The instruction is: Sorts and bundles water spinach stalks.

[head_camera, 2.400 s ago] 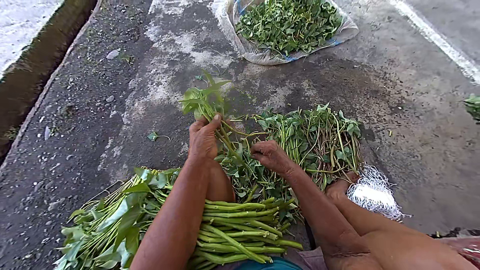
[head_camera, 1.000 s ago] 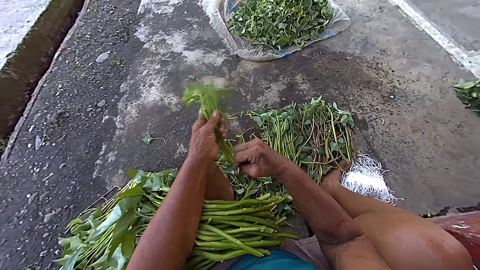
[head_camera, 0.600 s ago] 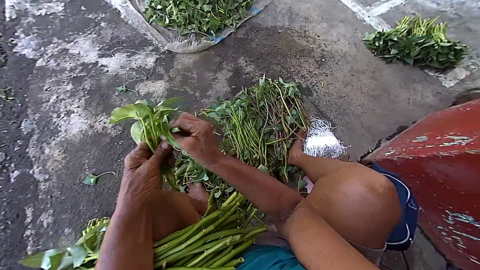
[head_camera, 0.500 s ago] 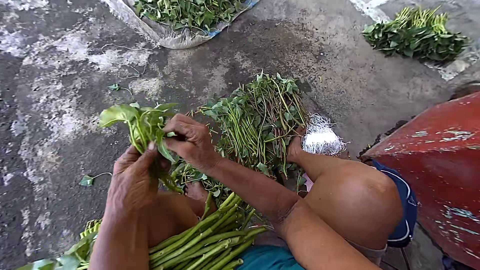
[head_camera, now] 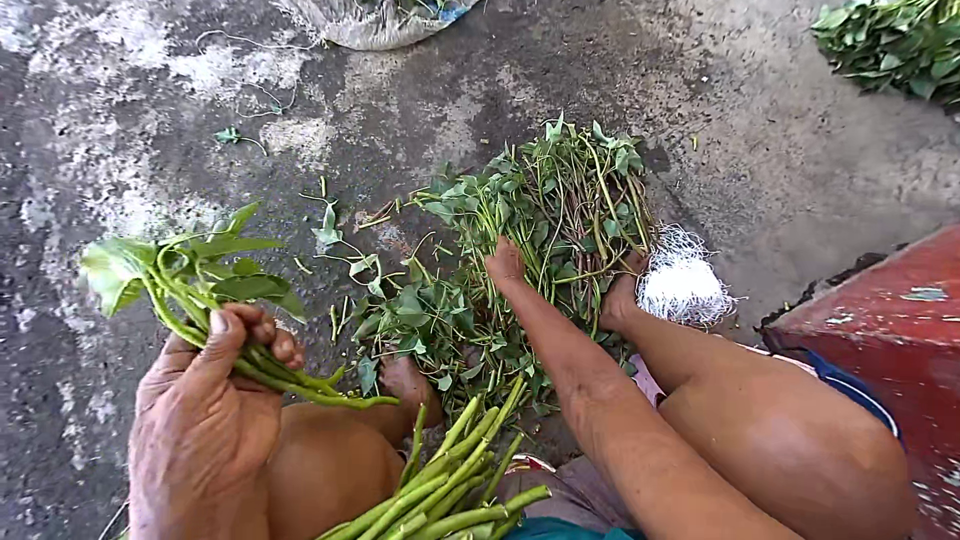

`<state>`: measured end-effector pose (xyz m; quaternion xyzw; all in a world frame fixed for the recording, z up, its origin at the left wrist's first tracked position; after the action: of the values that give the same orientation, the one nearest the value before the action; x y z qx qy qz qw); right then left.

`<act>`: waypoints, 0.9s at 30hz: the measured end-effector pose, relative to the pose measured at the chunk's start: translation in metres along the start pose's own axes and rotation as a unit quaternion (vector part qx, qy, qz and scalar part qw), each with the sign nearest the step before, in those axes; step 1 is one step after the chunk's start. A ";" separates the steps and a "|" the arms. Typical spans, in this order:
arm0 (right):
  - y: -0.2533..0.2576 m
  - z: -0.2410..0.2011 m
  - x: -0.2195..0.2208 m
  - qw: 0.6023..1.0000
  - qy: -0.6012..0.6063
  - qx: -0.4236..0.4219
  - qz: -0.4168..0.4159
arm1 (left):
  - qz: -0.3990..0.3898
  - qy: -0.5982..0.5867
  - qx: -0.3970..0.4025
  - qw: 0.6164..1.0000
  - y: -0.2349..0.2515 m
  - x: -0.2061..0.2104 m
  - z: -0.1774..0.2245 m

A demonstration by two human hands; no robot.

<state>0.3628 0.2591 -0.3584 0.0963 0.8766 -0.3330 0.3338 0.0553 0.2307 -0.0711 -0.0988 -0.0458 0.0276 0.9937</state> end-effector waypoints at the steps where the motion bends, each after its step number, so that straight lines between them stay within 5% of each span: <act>1: 0.002 0.008 0.005 0.999 -0.019 0.029 -0.012 | 0.002 0.004 0.001 1.000 0.000 0.000 0.001; 9: 0.000 0.023 0.021 0.997 -0.022 0.068 -0.034 | -0.027 -0.025 0.004 0.999 -0.003 0.004 0.003; 17: -0.037 -0.036 -0.021 0.958 0.198 -0.202 0.041 | 0.039 -0.045 -0.018 0.998 -0.008 0.020 0.012; 23: -0.110 -0.107 -0.043 0.859 0.207 -0.460 0.090 | 0.076 -0.081 -0.011 0.994 -0.005 0.023 0.010; 27: -0.157 -0.138 -0.055 0.804 0.191 -0.560 0.058 | 0.129 -0.089 -0.025 0.987 -0.002 0.019 0.005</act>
<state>0.2716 0.2326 -0.1644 0.0051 0.9495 0.2608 0.1745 0.0735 0.2309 -0.0639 -0.1261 -0.1220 0.1632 0.9709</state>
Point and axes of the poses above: each hand's wrist, its own y-axis towards the middle knuckle, its own x-axis out of the palm, z = x × y, the point moved 5 cm from there along y, towards the middle knuckle, and after that the axes turned 2 degrees about -x, right-handed, at the moved point
